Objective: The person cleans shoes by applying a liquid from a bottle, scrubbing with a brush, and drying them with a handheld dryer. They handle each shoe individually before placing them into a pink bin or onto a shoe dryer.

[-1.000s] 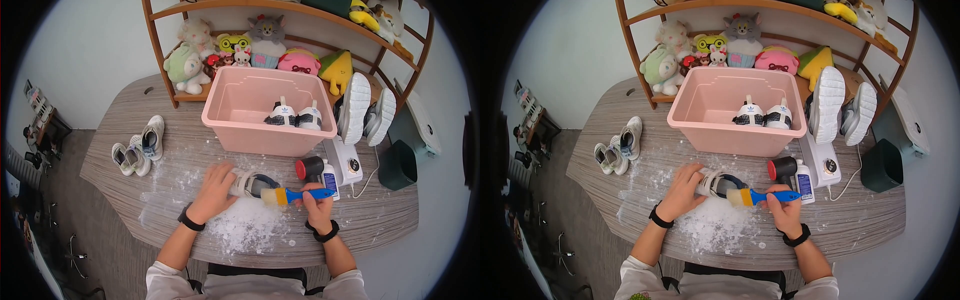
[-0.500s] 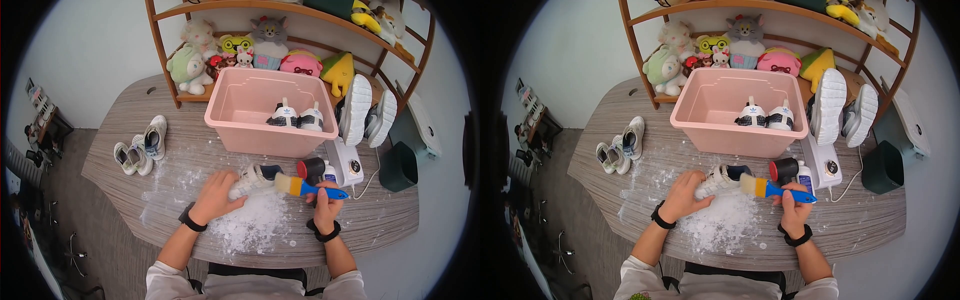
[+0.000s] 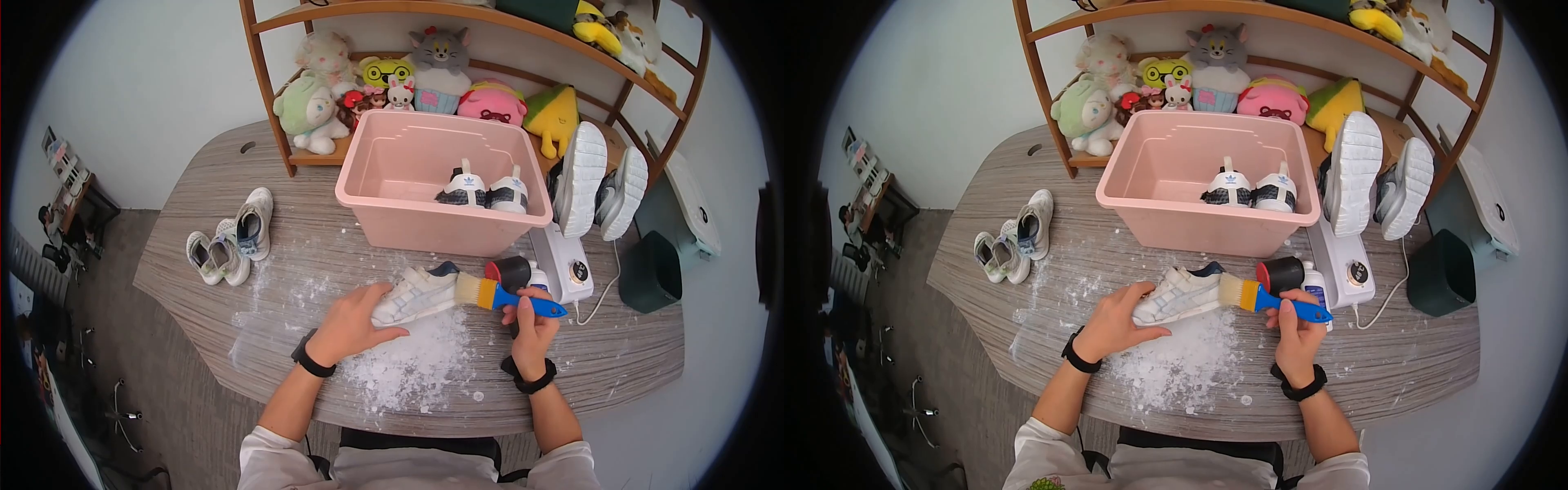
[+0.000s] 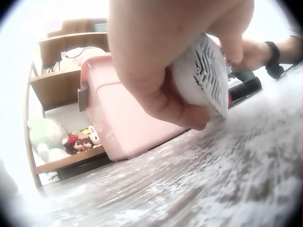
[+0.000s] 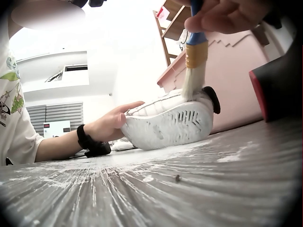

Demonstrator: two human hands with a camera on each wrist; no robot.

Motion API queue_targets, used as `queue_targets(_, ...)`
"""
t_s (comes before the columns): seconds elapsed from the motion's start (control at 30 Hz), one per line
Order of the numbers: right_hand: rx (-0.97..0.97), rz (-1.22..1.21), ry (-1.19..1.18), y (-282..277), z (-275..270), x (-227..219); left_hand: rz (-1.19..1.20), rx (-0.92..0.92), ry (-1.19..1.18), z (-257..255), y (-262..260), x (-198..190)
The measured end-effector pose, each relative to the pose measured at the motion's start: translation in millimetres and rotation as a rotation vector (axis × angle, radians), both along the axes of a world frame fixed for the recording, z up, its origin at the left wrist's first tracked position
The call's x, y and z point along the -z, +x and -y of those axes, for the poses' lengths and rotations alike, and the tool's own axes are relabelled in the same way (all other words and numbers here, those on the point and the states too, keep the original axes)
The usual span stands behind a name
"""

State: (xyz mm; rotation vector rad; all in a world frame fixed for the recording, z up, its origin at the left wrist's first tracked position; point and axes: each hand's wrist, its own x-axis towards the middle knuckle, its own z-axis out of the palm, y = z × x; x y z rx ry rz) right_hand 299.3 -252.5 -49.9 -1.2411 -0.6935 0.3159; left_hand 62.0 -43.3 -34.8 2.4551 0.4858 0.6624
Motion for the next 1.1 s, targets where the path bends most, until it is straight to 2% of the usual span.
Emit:
queue_targets(0.1,-0.102,0.014,0.061,-4.1,2.5,3.1,0.018,0.035,0.041,-2.4,0.0,4.1)
queue_targets(0.23,-0.243,0.016,0.016,-11.3,2.1,-4.5,0.000,0.051,0.051,-0.6,-1.0,4.3)
queue_targets(0.3,-0.192,-0.026,-0.091,-10.7,1.2,-4.4,0.017,0.059,0.036,-0.9,-1.6,3.9)
queue_targets(0.33,-0.193,-0.027,-0.092,-9.6,0.2,-3.5,0.034,0.068,0.022,-1.0,-2.1,3.8)
queue_targets(0.4,-0.045,-0.047,-0.070,-6.4,-1.7,-1.6,0.027,0.061,-0.031,-0.6,-3.5,3.2)
queue_targets(0.53,-0.006,-0.041,-0.048,-3.3,2.5,-0.8,0.037,0.092,-0.151,-0.5,-4.9,-2.5)
queue_targets(0.6,-0.133,0.011,0.038,-5.0,7.2,2.2,0.052,0.093,-0.132,0.8,-4.2,-3.8)
queue_targets(0.63,-0.133,0.011,0.039,-6.4,7.6,1.5,0.065,0.093,-0.113,1.6,-3.8,-3.8)
queue_targets(0.7,-0.333,0.026,0.091,-11.7,7.6,-2.6,0.105,0.087,-0.118,4.2,-1.9,-2.9)
queue_targets(0.83,-0.308,-0.012,-0.019,-17.5,5.2,-6.9,0.205,0.077,-0.073,3.5,-0.2,2.9)
queue_targets(0.9,-0.156,-0.047,-0.043,-12.7,5.5,-2.4,0.217,0.066,-0.077,3.2,0.1,4.0)
queue_targets(1.03,-0.111,-0.046,-0.043,-6.2,8.8,-1.2,0.245,0.044,-0.109,3.4,-0.5,0.6)
queue_targets(1.1,-0.147,0.053,0.045,-8.5,11.2,-1.4,0.256,0.035,-0.073,4.5,0.3,-1.1)
